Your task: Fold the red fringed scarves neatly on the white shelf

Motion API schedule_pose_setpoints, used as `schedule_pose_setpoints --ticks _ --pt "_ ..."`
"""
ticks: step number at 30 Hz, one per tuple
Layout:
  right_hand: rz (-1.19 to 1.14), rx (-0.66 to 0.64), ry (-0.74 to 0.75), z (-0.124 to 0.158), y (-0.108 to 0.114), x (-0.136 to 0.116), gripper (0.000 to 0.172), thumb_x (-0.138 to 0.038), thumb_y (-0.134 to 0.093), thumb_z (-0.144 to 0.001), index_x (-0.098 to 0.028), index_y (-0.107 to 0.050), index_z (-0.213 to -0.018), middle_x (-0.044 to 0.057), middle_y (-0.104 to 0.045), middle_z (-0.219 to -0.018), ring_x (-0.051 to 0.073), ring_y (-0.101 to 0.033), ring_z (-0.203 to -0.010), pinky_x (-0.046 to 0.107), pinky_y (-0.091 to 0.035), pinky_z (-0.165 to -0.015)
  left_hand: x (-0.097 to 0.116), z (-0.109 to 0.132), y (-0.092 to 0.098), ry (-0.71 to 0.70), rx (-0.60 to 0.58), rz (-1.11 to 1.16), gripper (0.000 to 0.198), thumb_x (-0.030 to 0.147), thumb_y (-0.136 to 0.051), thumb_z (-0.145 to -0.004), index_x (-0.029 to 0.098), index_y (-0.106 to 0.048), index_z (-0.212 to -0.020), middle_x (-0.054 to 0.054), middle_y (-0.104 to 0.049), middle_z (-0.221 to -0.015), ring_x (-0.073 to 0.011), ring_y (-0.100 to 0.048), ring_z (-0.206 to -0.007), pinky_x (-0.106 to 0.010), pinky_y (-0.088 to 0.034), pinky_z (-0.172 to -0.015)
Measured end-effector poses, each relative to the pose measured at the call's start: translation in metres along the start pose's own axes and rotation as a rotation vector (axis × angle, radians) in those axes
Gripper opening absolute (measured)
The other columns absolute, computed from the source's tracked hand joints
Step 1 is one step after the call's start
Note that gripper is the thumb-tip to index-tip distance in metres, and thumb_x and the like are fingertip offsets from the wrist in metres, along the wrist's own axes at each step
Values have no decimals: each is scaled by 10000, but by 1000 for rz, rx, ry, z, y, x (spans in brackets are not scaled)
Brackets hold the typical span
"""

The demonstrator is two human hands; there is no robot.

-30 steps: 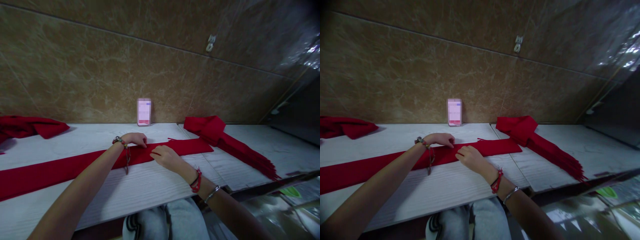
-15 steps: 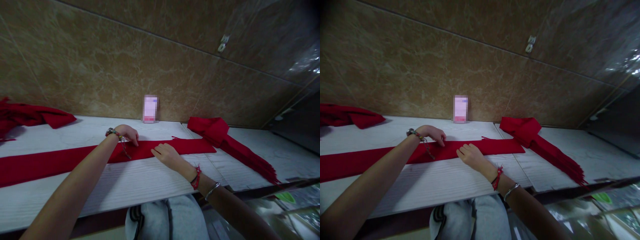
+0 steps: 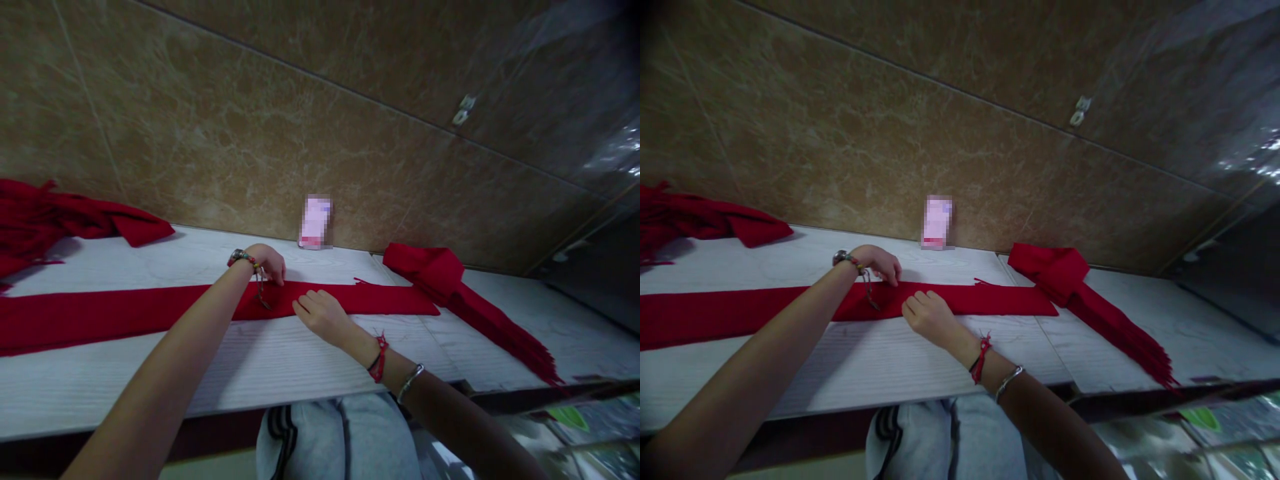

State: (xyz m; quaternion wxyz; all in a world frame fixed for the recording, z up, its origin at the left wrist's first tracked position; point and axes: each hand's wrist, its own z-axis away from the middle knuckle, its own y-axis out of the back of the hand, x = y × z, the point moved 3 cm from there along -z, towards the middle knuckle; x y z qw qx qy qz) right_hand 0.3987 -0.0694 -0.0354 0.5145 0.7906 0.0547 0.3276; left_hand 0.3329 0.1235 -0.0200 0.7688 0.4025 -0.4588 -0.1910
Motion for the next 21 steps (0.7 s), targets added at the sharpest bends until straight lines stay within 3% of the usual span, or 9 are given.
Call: schedule_pose_setpoints --ticks 3,5,11,14,21 --pt "-9 -35 -57 -3 0 1 199 -75 -408 -878 -121 -598 -914 84 -619 -798 189 -553 -738 305 -412 -615 1 7 1 90 -113 11 208 338 -718 -456 185 -650 -579 -17 -591 -548 -175 -518 -608 -281 -425 -577" --pt "-16 -39 -135 -4 3 7 218 -76 -394 -883 -116 -586 -977 92 -623 -806 188 -567 -743 299 -426 -616 5 14 6 103 -129 38 244 369 -685 -492 195 -651 -660 -16 -623 -647 -175 -529 -683 -262 -429 -602" --pt "-98 -33 -363 -1 34 42 355 -114 -332 -912 -170 -486 -1226 98 -626 -936 181 -597 -789 271 -458 -626 34 26 28 -45 57 239 319 418 -614 -603 180 -601 -814 -10 -595 -807 -148 -513 -781 -213 -421 -647" --pt "-146 -4 -464 6 51 68 429 -106 -321 -904 -202 -416 -1311 104 -605 -1026 183 -600 -818 280 -474 -658 62 18 40 -100 146 259 313 412 -577 -660 163 -584 -848 -5 -565 -777 -130 -496 -737 -201 -392 -611" --pt "-110 149 -554 59 80 139 423 -77 -323 -882 -175 -492 -1257 120 -565 -1098 218 -558 -966 329 -475 -791 161 -30 62 -249 277 268 190 278 -554 -727 144 -585 -858 4 -545 -742 -105 -485 -685 -201 -364 -589"
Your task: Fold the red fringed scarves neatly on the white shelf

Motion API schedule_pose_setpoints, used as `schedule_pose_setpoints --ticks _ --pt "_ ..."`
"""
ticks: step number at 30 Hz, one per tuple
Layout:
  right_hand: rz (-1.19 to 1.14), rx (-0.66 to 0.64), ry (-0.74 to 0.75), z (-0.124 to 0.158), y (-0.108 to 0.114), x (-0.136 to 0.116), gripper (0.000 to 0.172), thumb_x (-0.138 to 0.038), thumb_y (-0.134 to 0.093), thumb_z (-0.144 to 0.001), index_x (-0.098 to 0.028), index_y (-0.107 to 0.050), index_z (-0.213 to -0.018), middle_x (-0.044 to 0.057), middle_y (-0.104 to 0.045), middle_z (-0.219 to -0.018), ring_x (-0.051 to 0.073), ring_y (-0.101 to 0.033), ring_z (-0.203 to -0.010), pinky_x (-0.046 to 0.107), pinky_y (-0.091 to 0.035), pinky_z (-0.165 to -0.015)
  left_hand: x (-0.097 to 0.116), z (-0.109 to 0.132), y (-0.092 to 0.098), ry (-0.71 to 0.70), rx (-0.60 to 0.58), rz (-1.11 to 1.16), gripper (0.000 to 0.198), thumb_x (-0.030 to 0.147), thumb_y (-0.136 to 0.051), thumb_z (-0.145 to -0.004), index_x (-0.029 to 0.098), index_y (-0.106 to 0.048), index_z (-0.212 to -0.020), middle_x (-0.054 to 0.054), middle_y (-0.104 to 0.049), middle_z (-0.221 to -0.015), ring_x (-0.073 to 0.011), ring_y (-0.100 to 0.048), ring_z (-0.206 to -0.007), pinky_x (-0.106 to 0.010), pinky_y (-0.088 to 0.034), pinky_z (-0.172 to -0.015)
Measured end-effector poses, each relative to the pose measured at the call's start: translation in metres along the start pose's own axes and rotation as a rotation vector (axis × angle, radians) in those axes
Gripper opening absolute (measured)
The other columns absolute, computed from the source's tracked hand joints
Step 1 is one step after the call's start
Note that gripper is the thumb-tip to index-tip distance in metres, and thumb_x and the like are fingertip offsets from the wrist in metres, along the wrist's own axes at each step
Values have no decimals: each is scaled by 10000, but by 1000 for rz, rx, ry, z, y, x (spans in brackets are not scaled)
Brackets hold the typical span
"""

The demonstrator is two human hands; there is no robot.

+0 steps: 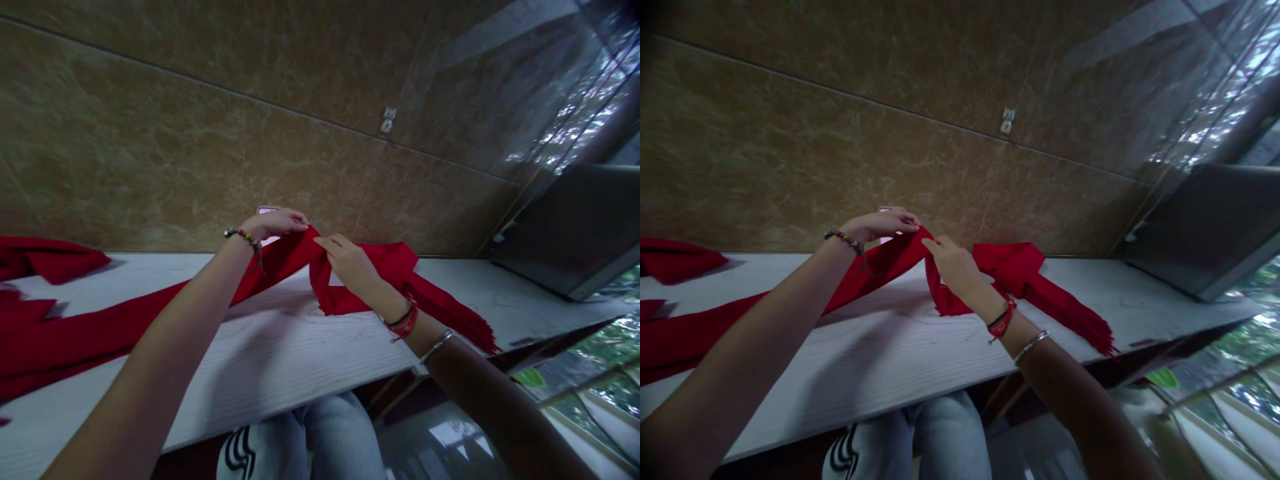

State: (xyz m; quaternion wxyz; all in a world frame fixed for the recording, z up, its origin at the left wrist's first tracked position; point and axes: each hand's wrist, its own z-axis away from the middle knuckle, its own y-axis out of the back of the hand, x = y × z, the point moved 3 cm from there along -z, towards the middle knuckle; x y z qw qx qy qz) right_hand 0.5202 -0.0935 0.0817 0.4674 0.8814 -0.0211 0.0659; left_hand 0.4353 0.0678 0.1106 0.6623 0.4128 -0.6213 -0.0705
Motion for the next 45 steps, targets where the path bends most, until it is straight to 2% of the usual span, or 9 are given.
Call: schedule_pose_setpoints --ticks 7,13,16,19,25,30,38,41,45 --pt "21 121 -94 38 17 85 393 -62 -359 -842 -149 -575 -1159 103 -597 -1032 218 -560 -955 336 -470 -835 46 -63 -65 -126 -12 -4 187 182 -485 -794 101 -589 -927 -36 -595 -797 -105 -522 -684 -227 -399 -638" --pt "138 -71 -170 90 -16 138 423 -52 -372 -829 -145 -546 -1203 137 -556 -1178 228 -564 -1019 339 -492 -833 55 -101 -141 -163 -15 -187 277 160 -430 -840 66 -569 -1061 -120 -622 -1045 -156 -570 -909 -262 -426 -801" --pt "182 -155 -194 116 -37 154 439 -38 -380 -818 -138 -530 -1218 152 -519 -1256 229 -561 -1051 341 -493 -845 41 -96 -170 -142 -65 -265 359 204 -494 -824 54 -530 -1149 -179 -569 -1166 -227 -531 -1056 -328 -392 -902" --pt "170 -199 -179 134 -54 161 436 -23 -384 -805 -122 -545 -1198 155 -556 -1218 221 -562 -1053 333 -487 -863 15 -65 -184 -113 -91 -381 661 389 -643 -725 119 -426 -1287 -223 -377 -1361 -372 -362 -1225 -511 -303 -967" --pt "53 -183 -135 143 -76 166 468 -11 -373 -795 -112 -513 -1230 149 -584 -1161 207 -555 -1052 338 -475 -894 -16 14 -189 94 -76 -699 899 651 -490 -738 208 -131 -1433 -201 -137 -1475 -448 -146 -1309 -619 -243 -960" --pt "-154 -75 -177 147 -81 164 457 -10 -340 -782 -98 -551 -1177 137 -605 -1128 203 -551 -1058 374 -445 -939 -20 29 -194 71 -39 -788 651 519 -362 -872 234 -179 -1428 -156 -155 -1482 -419 -193 -1307 -584 -261 -970" --pt "-355 -75 -89 106 -98 85 453 -29 -365 -780 -130 -550 -1181 117 -567 -1203 178 -500 -1133 376 -388 -1003 -87 78 -117 15 -126 -771 570 476 -322 -895 240 -243 -1408 -104 -253 -1460 -283 -315 -1288 -450 -306 -1008" --pt "-381 -91 -33 87 -102 66 504 5 -363 -750 -152 -545 -1193 95 -536 -1258 168 -444 -1200 375 -354 -1036 -92 96 -95 36 -81 -746 581 469 -296 -903 177 -253 -1403 -119 -271 -1448 -245 -349 -1272 -381 -316 -1022" --pt "-330 -126 -49 83 -99 70 514 25 -361 -732 -142 -564 -1173 110 -530 -1270 170 -447 -1206 367 -360 -1033 -88 97 -91 -19 -31 -821 493 314 -359 -877 167 -363 -1347 -104 -363 -1393 -214 -454 -1189 -310 -362 -993"
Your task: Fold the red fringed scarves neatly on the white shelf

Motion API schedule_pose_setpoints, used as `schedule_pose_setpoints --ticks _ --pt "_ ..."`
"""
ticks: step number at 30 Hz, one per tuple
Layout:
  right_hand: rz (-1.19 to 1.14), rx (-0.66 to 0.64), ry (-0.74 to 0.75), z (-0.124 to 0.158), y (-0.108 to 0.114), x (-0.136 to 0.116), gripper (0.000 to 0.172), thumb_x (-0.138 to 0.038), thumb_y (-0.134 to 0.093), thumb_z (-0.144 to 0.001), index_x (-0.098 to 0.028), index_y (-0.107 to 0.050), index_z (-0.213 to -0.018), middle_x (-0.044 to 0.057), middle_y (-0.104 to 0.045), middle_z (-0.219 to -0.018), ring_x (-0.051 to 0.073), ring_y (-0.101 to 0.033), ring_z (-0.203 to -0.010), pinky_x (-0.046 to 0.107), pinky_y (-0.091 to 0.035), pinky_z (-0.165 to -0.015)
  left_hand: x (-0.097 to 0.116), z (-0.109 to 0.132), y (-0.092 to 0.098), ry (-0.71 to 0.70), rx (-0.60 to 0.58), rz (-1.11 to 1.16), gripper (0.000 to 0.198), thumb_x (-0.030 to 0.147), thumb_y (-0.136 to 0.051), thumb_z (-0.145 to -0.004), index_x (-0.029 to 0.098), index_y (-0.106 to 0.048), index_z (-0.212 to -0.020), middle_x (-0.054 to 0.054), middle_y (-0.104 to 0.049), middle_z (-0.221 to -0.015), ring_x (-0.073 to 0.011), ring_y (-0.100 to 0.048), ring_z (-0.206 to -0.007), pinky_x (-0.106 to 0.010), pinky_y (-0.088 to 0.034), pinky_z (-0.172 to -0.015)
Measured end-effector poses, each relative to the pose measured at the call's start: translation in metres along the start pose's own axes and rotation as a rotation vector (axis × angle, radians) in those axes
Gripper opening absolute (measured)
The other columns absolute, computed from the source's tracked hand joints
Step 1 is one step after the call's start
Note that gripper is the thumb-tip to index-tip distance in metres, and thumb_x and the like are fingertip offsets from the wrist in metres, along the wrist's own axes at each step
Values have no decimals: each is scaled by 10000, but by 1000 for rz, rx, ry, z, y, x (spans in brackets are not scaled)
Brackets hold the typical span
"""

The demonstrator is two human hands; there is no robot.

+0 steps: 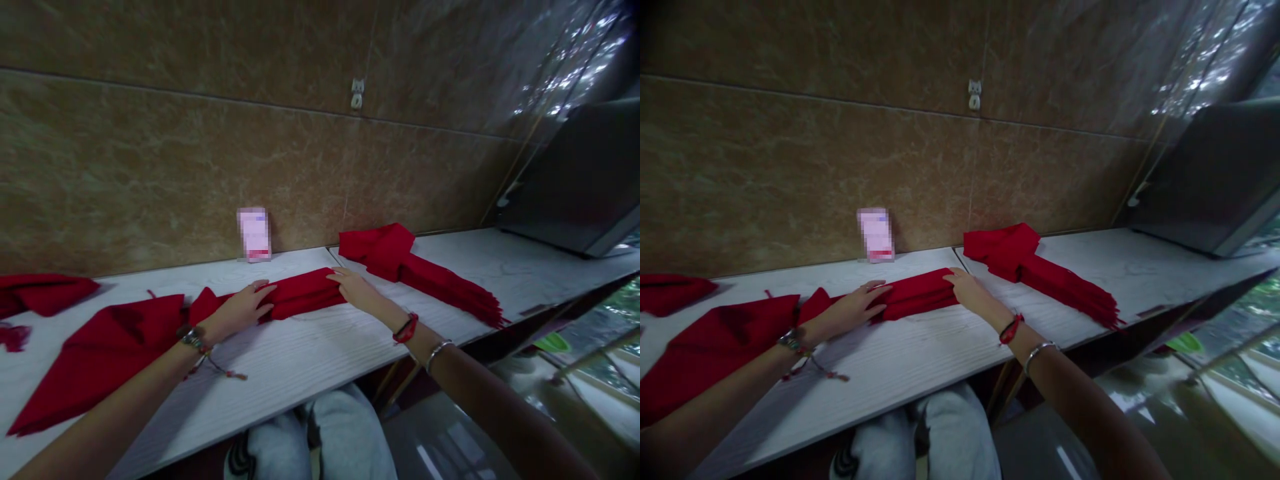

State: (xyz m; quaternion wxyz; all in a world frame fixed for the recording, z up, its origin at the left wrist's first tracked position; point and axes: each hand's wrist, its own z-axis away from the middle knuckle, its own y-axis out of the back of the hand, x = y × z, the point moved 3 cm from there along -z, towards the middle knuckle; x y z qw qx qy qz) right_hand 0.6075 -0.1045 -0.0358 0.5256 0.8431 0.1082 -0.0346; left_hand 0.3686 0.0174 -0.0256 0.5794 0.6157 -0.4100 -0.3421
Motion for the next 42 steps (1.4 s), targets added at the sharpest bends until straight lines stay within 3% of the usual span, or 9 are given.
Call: schedule_pose_setpoints --ticks 4,10,15,20,24,29,32,37,42 --pt "141 -43 10 8 8 3 478 24 -377 -756 -103 -560 -1179 142 -519 -1284 182 -473 -1186 346 -381 -1013 7 -4 -6 -44 -9 -76 645 86 -382 -754 166 -286 -1387 -103 -356 -1401 -213 -498 -1145 -300 -397 -953" --pt "376 -107 190 9 5 -4 453 0 -407 -799 -120 -527 -1218 139 -564 -1236 218 -530 -1130 361 -437 -954 11 -5 -8 -67 8 -117 729 -40 -334 -706 159 -230 -1401 -126 -322 -1415 -208 -473 -1175 -300 -387 -957" --pt "372 -76 129 10 0 15 482 22 -372 -798 -140 -505 -1231 120 -619 -1161 191 -603 -1026 315 -486 -887 8 -8 -3 25 60 -141 640 0 -387 -739 171 -319 -1352 -129 -450 -1265 -198 -575 -1005 -288 -467 -830" --pt "304 -56 204 15 -1 22 513 37 -363 -780 -124 -481 -1252 123 -564 -1241 179 -540 -1121 320 -451 -945 6 -8 15 6 58 -204 478 -13 -310 -803 126 -464 -1234 -145 -543 -1160 -201 -602 -960 -303 -477 -812" --pt "212 43 156 20 5 26 502 10 -315 -807 -91 -454 -1279 138 -515 -1292 175 -487 -1179 343 -398 -1007 8 -5 26 -114 108 -164 526 -10 -264 -833 132 -348 -1333 -132 -425 -1356 -180 -442 -1211 -316 -365 -996" --pt "139 -33 158 37 -3 32 529 17 -318 -777 -97 -478 -1268 129 -466 -1338 180 -405 -1246 366 -358 -1042 18 4 -6 -210 -18 -108 660 -65 -230 -796 191 -233 -1405 -87 -179 -1485 -216 -199 -1345 -391 -282 -1055" --pt "130 -43 139 42 -2 31 554 30 -315 -760 -110 -479 -1270 124 -454 -1349 186 -382 -1261 395 -351 -1047 20 5 -17 -197 -35 -45 723 -79 -249 -765 219 -192 -1421 -71 -151 -1491 -230 -147 -1356 -430 -262 -1064" --pt "71 6 141 38 10 26 601 43 -280 -754 -145 -449 -1299 93 -431 -1373 162 -313 -1298 415 -294 -1077 15 3 -9 -138 19 32 803 -108 -257 -708 248 -175 -1423 -29 -121 -1501 -199 -97 -1365 -388 -250 -1078" --pt "13 -104 147 47 -2 31 607 49 -259 -751 -118 -432 -1308 105 -441 -1363 153 -300 -1301 400 -299 -1073 25 10 -17 -195 -115 48 775 -77 -289 -715 214 -172 -1423 -63 -116 -1500 -196 -55 -1367 -408 -212 -1082"
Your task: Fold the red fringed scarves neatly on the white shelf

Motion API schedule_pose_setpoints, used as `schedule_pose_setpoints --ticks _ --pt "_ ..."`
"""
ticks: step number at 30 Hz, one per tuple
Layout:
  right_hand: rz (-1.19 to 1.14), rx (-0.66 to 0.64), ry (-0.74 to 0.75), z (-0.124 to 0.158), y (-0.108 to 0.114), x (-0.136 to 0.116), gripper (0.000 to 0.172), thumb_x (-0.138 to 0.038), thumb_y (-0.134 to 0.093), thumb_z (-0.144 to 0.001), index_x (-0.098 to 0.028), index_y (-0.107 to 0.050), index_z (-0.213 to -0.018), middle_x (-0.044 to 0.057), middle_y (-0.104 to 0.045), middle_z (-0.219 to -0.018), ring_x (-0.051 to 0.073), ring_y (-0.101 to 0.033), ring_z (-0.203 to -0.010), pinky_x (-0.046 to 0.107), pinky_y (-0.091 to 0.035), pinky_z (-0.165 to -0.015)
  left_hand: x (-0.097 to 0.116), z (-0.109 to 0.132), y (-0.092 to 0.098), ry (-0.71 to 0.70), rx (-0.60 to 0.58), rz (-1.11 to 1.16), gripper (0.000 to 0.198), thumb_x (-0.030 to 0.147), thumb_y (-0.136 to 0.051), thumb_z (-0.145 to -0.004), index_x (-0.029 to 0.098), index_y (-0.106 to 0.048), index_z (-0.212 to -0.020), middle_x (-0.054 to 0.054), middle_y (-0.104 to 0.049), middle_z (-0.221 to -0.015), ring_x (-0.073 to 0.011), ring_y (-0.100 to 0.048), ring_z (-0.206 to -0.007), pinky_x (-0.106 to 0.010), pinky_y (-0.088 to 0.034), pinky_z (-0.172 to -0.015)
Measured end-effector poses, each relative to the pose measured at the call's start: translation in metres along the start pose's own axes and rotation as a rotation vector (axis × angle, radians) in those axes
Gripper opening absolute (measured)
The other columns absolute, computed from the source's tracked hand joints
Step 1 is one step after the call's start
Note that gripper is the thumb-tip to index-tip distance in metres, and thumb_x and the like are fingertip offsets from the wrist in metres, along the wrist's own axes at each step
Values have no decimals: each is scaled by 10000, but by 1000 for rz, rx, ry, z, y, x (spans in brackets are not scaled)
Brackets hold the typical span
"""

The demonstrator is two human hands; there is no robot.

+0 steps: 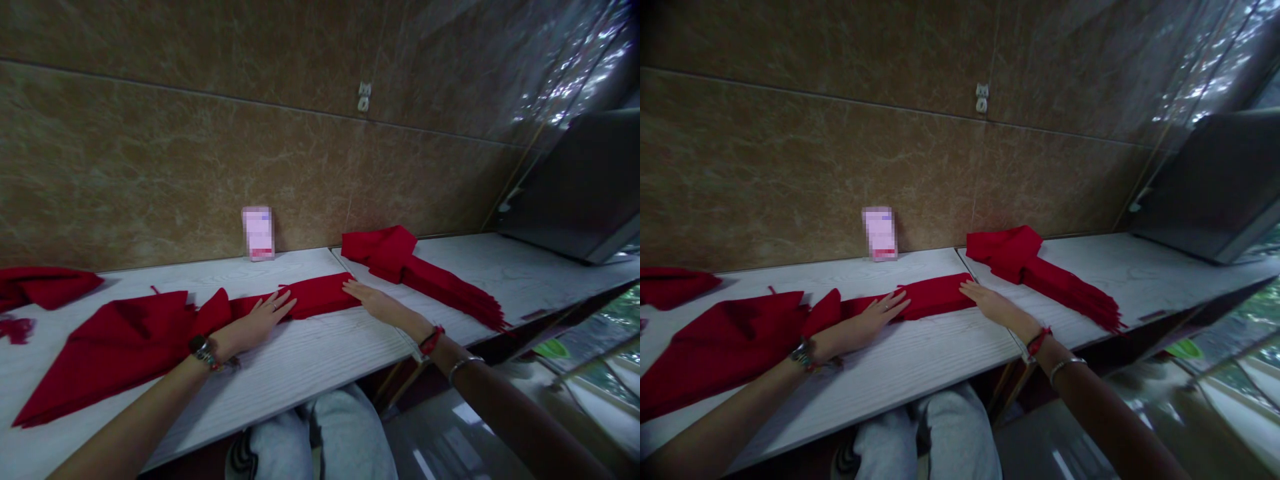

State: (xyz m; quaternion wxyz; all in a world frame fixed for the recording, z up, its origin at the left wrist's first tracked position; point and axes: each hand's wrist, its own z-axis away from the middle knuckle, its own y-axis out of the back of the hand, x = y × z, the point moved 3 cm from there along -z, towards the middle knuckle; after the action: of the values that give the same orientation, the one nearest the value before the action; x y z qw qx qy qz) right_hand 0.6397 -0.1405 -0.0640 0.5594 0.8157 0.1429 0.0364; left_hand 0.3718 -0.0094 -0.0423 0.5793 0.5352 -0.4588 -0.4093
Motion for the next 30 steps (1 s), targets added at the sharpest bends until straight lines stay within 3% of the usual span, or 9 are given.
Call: schedule_pose_setpoints --ticks 4,8,11,15,18,21,26,30 --pt "-43 5 -4 5 -9 5 600 36 -257 -758 -113 -417 -1317 107 -434 -1369 157 -255 -1319 426 -264 -1085 6 4 -3 -11 -33 -1 855 -106 -281 -650 214 -137 -1429 -62 -47 -1504 -198 5 -1365 -441 -177 -1085" --pt "-105 41 -43 6 -5 3 611 26 -296 -742 -156 -441 -1307 88 -467 -1345 165 -276 -1313 448 -267 -1079 5 8 5 5 -84 -30 849 -69 -312 -667 259 -130 -1428 -50 -27 -1504 -239 23 -1362 -521 -173 -1059" --pt "-169 90 -114 5 1 -1 536 -29 -368 -765 -175 -499 -1265 86 -487 -1327 189 -312 -1300 457 -279 -1068 9 -3 21 -16 -112 -36 680 53 -368 -774 262 -229 -1406 -59 -77 -1502 -272 -25 -1363 -551 -169 -1048" --pt "-299 230 -324 -7 10 5 315 -196 -440 -837 -174 -637 -1083 100 -586 -1215 220 -513 -1152 429 -392 -987 24 -39 36 -13 34 -24 456 287 -278 -935 203 -303 -1383 -100 -200 -1479 -246 -144 -1358 -488 -191 -1064" --pt "-424 267 -575 -21 13 17 320 -157 -537 -765 -177 -638 -1067 71 -698 -983 211 -657 -877 391 -517 -815 36 -63 23 -40 85 -6 496 404 -263 -946 194 -269 -1396 -105 -192 -1480 -245 -145 -1358 -469 -203 -1060" --pt "-539 229 -665 -28 13 23 454 -54 -558 -680 -166 -611 -1117 33 -718 -822 187 -673 -703 341 -553 -687 43 -71 5 -86 99 -37 541 470 -293 -929 207 -263 -1401 -102 -203 -1478 -271 -145 -1356 -502 -181 -1055" --pt "-320 322 -570 -20 13 28 430 -32 -517 -664 -193 -656 -1037 62 -667 -1039 192 -619 -944 346 -505 -830 42 -65 -4 -117 154 -63 525 479 -291 -928 247 -276 -1399 -98 -219 -1474 -299 -181 -1343 -508 -199 -1043" --pt "-185 265 -556 -13 1 30 435 -19 -489 -651 -216 -674 -992 61 -650 -1015 198 -593 -958 401 -459 -901 40 -66 -5 -111 126 -62 514 469 -291 -931 255 -277 -1398 -104 -221 -1472 -315 -177 -1340 -525 -193 -1036"
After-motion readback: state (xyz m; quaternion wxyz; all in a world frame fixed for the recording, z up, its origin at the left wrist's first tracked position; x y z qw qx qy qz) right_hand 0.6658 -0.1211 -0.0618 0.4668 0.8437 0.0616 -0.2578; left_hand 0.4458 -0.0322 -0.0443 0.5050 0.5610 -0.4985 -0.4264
